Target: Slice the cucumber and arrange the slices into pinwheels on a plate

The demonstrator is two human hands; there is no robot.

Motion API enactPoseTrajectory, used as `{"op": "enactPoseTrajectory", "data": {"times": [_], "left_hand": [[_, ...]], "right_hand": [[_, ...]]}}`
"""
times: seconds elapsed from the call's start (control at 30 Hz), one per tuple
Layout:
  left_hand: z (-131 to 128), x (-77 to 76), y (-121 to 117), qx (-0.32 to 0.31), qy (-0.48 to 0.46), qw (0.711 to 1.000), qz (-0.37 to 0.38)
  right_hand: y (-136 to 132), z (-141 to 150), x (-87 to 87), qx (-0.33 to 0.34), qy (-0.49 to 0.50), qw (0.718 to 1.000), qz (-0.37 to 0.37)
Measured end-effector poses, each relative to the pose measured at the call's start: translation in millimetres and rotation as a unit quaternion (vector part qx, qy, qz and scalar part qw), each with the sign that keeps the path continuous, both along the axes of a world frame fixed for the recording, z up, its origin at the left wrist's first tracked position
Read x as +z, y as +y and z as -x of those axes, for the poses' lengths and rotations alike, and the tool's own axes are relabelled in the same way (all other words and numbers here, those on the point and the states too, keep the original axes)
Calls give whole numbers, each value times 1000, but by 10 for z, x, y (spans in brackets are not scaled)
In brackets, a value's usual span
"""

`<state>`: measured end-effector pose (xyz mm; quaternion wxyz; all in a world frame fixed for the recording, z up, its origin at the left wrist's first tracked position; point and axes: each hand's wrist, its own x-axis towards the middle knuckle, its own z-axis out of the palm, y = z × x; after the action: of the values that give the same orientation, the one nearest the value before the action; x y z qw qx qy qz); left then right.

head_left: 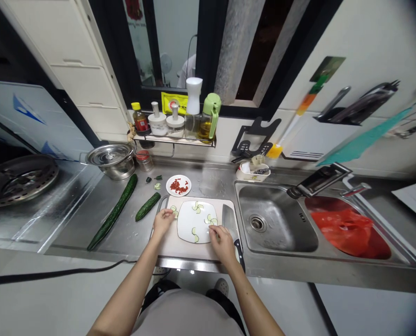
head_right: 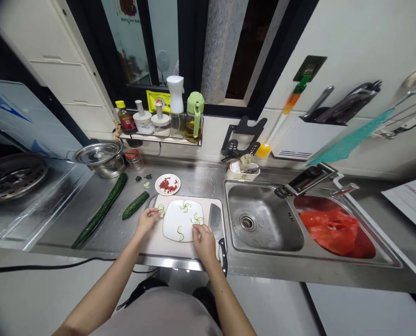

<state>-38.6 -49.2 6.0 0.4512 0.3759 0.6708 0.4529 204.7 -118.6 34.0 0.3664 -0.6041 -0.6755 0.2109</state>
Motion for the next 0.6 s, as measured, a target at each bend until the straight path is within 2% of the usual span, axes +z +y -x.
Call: {"op": "enactPoseTrajectory", "data": {"times": [0.07,0.13,0.27,0.37,0.47,0.6], "left_hand": [[-40,110,-19,-12,-91,996,-17],[-99,265,-49,-36,-132,990,-24],[-233,604,-125,-98,-156,982,-33],[-311,787,-168,-129,-158,978,-42],[-356,869,-189,-152,-156,975,-52],[-370,868,-203,-147,-136,977,-71]], "right_hand": [[71,52,46,-2,29,1000,1],[152,133,110,-3,64,998,10],[312,336,280,0,168,984,66],[393,463,418,24,216,972,90],[427,534,520,44,227,969,81],[435,552,564,45,239,967,74]]}}
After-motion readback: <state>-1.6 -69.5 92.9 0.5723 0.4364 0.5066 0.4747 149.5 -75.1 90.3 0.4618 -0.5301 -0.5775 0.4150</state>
